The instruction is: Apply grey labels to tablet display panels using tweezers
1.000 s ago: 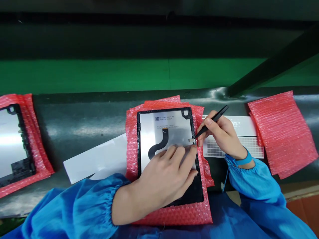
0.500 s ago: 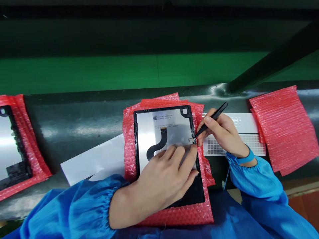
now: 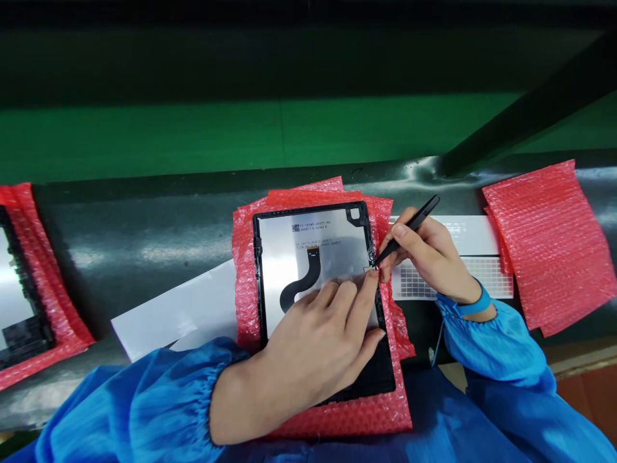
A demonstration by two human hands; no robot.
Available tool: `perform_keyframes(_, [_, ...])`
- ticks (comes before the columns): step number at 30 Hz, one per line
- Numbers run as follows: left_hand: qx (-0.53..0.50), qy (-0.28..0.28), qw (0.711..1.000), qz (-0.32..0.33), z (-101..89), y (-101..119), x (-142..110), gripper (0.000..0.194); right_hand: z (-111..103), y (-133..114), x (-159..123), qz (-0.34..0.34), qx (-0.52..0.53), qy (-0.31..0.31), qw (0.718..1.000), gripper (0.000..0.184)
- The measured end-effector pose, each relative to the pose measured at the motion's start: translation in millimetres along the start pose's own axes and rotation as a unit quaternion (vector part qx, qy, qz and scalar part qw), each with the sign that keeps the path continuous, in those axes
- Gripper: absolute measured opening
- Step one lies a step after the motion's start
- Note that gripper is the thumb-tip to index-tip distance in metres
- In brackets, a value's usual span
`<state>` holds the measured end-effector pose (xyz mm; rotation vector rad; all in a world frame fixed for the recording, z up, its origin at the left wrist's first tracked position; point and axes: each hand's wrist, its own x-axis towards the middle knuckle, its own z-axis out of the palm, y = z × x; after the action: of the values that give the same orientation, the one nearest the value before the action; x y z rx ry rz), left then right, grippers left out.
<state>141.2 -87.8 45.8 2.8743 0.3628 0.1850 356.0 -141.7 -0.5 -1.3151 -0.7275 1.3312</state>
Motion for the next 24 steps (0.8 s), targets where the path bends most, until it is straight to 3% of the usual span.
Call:
perform_keyframes(10, [-0.012, 0.01, 1.0, -0.001, 4.5, -2, -1, 0.051, 2, 3, -1, 0.0, 0.002, 0.015, 1.0, 0.039])
perform_keyframes(14, [-0.013, 0.003, 1.0, -0.007, 6.3, -3, -2, 0.054, -1, -8, -1, -0.055, -0.026, 0.067, 0.996, 0.041])
perform_keyframes(19, [-0.011, 0.014, 1.0, -0.007, 6.9, -4, -2, 0.056, -29, -7, -20, -0.11, -0.065, 0.134, 0.983, 0.037])
perform_keyframes(24, [-0.005, 0.021, 0.999, -0.024, 4.7, -3, 0, 0.059, -57, 33, -46, -0.071, -0.11, 0.168, 0.977, 0.029])
